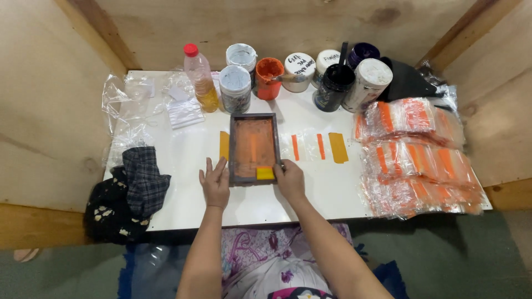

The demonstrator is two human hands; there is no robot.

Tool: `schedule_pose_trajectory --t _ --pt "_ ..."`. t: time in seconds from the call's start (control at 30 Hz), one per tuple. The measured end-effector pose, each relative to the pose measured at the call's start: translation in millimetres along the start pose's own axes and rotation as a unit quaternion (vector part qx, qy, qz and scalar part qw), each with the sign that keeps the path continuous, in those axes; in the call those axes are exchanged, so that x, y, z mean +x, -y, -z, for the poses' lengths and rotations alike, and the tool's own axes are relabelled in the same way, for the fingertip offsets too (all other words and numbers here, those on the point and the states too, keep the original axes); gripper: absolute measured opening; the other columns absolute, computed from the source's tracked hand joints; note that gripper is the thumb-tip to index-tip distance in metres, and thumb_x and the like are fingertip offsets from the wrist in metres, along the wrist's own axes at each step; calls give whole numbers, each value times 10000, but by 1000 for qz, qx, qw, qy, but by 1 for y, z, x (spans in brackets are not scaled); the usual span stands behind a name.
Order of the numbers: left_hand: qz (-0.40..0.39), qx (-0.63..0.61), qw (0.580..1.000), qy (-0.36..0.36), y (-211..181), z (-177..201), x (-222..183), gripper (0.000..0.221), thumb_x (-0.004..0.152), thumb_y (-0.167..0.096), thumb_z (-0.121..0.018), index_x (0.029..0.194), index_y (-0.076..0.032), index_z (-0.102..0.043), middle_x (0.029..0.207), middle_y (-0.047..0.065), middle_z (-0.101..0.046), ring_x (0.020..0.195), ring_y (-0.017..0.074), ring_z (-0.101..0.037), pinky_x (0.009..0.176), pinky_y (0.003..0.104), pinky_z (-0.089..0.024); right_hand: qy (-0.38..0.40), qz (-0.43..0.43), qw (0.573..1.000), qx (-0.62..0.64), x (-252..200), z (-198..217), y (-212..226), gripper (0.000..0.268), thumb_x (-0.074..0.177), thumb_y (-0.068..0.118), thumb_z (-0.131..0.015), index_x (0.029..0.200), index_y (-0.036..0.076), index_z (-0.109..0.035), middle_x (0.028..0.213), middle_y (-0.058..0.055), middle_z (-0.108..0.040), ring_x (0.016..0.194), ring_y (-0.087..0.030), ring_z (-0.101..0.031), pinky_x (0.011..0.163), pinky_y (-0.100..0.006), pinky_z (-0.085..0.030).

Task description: A person is manually applying orange ink to small strips using a screen-printing frame and a squeegee at a workstation.

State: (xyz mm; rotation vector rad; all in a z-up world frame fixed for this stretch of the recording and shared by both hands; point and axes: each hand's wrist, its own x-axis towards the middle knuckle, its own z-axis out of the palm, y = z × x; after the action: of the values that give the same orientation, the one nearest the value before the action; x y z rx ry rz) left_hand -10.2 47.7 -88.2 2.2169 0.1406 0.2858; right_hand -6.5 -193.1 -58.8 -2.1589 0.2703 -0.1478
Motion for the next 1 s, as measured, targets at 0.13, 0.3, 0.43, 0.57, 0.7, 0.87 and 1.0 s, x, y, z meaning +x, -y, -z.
schedule_pose_trajectory --t 0.13,0.3,0.43,0.57,0.7,0.87,1.0 --pt "-28 36 999 11 -3 5 -10 472 963 -402 -585 1404 -239 -601 1446 -46 -598 1485 234 -366 1223 573 -126 6 25 1000 -4 -5 -16 3 249 951 254 -664 1033 35 -750 717 -173 -706 715 -337 -717 648 -418 -565" --pt "-50 81 995 -10 0 1 -10 505 910 -346 -623 1392 -198 -610 1395 -2 -636 1448 234 -433 1217 567 -153 -21 87 996 -24 -9 -15 7 253 974 228 -653 1034 -4 -734 697 -181 -668 715 -353 -702 636 -420 -561" --pt "-56 96 993 -25 -11 4 -8 504 858 -286 -631 1347 -163 -646 1324 14 -685 1417 246 -479 1206 568 -188 -22 100 994 -31 -11 -17 9 251 977 225 -641 1033 -4 -729 673 -171 -657 684 -335 -691 613 -399 -552" --pt "-44 114 992 -29 -16 2 -9 453 835 -263 -624 1269 -155 -693 1265 22 -717 1393 240 -512 1209 565 -185 -24 100 994 -45 -14 -16 16 260 983 215 -631 1030 -24 -721 666 -160 -647 672 -320 -682 606 -394 -549" --pt "-35 122 992 -27 -17 2 -7 412 862 -265 -595 1249 -176 -707 1251 12 -725 1386 229 -522 1216 565 -174 -20 99 993 -66 -13 -17 19 264 994 207 -615 1041 -31 -718 670 -134 -644 663 -285 -679 599 -367 -546" --pt "-51 127 989 -51 -14 -1 -8 421 859 -249 -610 1259 -153 -700 1247 19 -728 1379 225 -530 1212 565 -173 -18 120 989 -81 -15 -15 22 265 1004 219 -613 1046 -24 -711 703 -141 -655 698 -296 -689 624 -369 -558" --pt "-36 134 989 -58 -20 3 -8 412 872 -243 -594 1259 -146 -696 1230 27 -733 1373 216 -536 1217 561 -164 -18 132 986 -96 -15 -16 19 265 1007 228 -614 1046 -16 -707 717 -142 -660 718 -306 -695 640 -380 -564"
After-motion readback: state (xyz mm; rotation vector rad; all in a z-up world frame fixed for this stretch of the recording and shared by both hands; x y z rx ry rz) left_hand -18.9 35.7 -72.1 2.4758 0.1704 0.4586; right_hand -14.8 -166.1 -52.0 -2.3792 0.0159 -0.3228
